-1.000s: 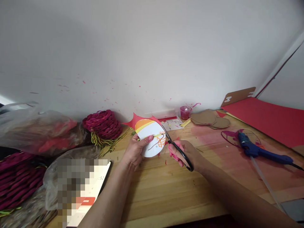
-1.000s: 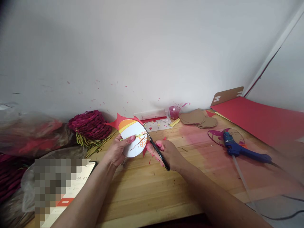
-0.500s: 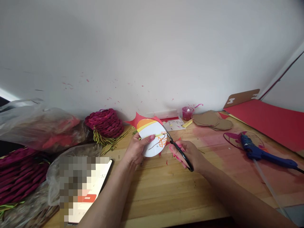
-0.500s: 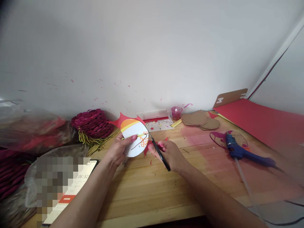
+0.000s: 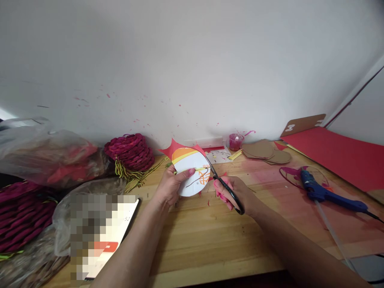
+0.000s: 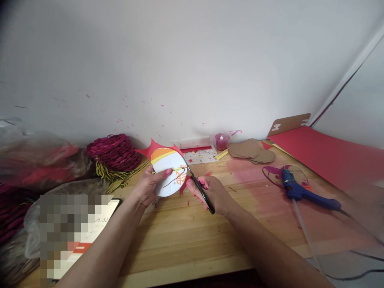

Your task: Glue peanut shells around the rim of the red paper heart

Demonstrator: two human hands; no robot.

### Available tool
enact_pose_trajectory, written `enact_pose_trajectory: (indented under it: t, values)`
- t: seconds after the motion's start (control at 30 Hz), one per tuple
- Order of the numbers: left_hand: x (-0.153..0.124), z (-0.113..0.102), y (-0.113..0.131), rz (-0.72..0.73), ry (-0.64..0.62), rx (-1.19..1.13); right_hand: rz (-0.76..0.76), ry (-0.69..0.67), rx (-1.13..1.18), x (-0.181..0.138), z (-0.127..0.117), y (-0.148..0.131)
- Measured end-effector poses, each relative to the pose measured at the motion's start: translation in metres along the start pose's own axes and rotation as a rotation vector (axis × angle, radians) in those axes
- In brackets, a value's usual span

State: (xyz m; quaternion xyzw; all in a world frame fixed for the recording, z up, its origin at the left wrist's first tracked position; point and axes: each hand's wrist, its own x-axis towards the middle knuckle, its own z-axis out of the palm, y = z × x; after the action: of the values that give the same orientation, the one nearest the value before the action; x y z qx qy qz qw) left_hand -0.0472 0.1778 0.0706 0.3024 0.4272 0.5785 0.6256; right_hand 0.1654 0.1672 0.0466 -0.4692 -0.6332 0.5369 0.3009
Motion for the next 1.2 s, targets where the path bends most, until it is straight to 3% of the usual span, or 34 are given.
enact_pose_trajectory:
  t: [0.43, 0.9, 1.2]
  values:
    - [0.0009, 0.0009, -0.0007, -0.002, 0.017, 0.022, 0.022, 0.117, -0.030, 0.0046, 0.0082, 0.0035]
    - [-0.0006, -0.0011, 0.0049, 0.000, 0.012, 0.035, 0.039, 0.079, 0.012, -0.0001, 0.0044, 0.0010]
    - [-0.0025, -0.0013, 0.0029, -0.064, -0.109, 0.093, 0.020, 0.031, -0.056, 0.0017, -0.0007, 0.0009]
